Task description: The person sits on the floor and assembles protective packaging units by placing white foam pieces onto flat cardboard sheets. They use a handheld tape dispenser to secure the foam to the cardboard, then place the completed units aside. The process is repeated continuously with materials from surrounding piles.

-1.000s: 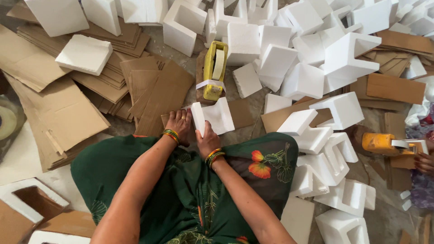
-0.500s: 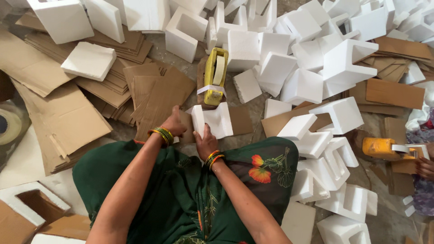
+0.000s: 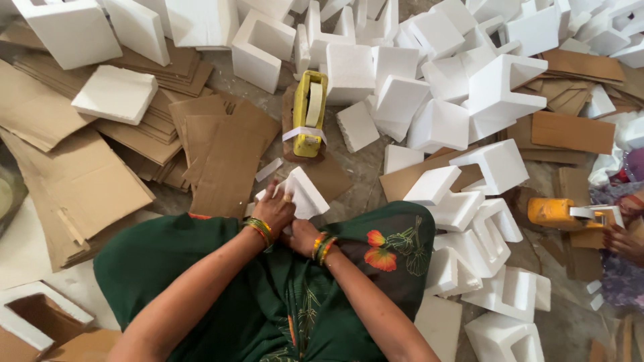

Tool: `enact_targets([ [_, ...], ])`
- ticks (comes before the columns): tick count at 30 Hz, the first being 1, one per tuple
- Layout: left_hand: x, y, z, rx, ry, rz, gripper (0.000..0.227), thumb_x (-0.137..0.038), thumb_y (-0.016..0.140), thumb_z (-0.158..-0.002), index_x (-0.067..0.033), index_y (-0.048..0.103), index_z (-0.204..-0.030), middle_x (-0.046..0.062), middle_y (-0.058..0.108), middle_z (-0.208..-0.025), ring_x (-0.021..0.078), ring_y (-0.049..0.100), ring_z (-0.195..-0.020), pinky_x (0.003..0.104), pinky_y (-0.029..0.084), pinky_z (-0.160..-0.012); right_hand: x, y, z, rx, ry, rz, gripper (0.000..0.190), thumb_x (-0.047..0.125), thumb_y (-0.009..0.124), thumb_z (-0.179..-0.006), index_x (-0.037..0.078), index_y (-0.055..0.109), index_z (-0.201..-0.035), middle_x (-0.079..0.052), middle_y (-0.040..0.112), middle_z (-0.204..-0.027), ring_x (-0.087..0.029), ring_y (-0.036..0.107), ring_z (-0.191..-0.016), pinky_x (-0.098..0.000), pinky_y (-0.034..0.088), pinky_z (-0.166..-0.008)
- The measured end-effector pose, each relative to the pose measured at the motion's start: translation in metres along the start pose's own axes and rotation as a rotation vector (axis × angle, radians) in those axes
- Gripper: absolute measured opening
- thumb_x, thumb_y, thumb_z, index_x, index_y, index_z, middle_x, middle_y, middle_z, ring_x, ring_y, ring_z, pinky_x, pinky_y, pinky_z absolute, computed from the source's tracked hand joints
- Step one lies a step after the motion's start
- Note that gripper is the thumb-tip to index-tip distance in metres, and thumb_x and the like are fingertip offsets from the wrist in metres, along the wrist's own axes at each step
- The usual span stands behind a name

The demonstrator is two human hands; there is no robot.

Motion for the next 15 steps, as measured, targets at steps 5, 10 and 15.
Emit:
enact_targets([
  [5,-0.01,0.024,0.008,0.31,0.151,0.087,0.015,-0.027,0.068,-0.081,-0.0145,0.075,-0.085,0.007,0.071,-0.099,0.0229,0.067,-0.096,0.038,0.046,-0.084,-0.004,-0.059,0.017,0.274,0.094,-0.212,0.035,0.032,0.067,-0.094,-0.002,0.075,-0.1,-0.017,0.077,-0.09,-0.029,0.074,-0.076,-0.0389,0.057,-0.068],
  [10,-0.021,0.032,0.005,0.334,0.149,0.007,0.013,-0.019,0.064,-0.085,-0.0152,0.076,-0.082,0.008,0.07,-0.096,0.0237,0.066,-0.094,0.039,0.046,-0.084,-0.082,-0.145,-0.031,-0.425,0.355,-0.487,0.031,0.026,0.059,-0.101,-0.002,0.073,-0.101,-0.01,0.076,-0.076,-0.022,0.071,-0.064,-0.0358,0.057,-0.058],
  [15,-0.053,0.027,0.022,0.236,0.241,-0.183,0.018,-0.024,0.062,-0.087,-0.0135,0.077,-0.085,0.006,0.069,-0.09,0.0255,0.066,-0.088,0.043,0.046,-0.081,-0.163,-0.13,-0.087,-0.542,0.207,0.248,0.047,0.03,0.073,-0.086,0.004,0.063,-0.125,-0.024,0.068,-0.121,-0.04,0.063,-0.114,-0.0472,0.051,-0.098],
])
Point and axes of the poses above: each hand's wrist, its own z-axis away from the middle knuckle, its own y-axis out of the palm, x = y × z, the point moved 2 cm from there along -z, towards the middle knuckle
